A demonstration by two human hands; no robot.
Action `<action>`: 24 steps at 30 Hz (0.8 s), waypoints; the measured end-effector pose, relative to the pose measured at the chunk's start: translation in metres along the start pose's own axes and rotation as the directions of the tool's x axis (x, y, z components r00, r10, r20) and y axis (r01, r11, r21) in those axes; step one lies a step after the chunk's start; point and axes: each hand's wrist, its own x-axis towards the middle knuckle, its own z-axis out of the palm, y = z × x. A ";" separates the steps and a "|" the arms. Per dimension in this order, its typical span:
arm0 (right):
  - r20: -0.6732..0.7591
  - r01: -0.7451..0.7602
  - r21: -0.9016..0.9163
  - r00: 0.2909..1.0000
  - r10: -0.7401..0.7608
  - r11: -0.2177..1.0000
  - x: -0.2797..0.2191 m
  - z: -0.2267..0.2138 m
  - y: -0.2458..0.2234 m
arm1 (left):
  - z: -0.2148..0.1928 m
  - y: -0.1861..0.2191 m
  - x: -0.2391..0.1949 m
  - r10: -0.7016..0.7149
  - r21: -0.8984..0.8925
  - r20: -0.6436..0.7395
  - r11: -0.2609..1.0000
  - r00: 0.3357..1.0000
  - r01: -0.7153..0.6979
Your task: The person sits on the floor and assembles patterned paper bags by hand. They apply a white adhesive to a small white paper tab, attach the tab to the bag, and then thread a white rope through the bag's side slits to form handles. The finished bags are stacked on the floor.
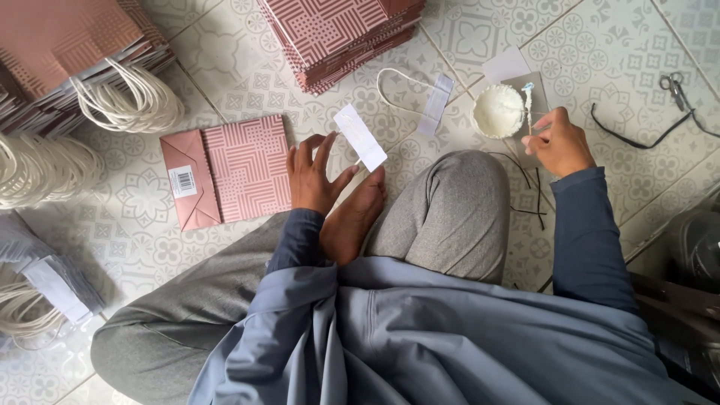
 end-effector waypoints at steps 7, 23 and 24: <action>0.012 -0.001 -0.007 1.000 0.001 1.000 -0.010 -0.007 -0.017 | -0.018 0.013 -0.005 0.014 -0.068 -0.078 0.997 0.997 -0.019; -0.211 0.269 -0.176 0.929 -0.303 0.947 0.039 0.027 0.061 | -0.041 0.035 -0.008 -0.190 -0.385 -0.019 0.908 0.982 0.168; -0.222 0.283 -0.241 0.915 -0.336 0.928 0.038 0.028 0.066 | -0.045 0.039 -0.008 -0.223 -0.466 0.016 0.861 0.975 0.204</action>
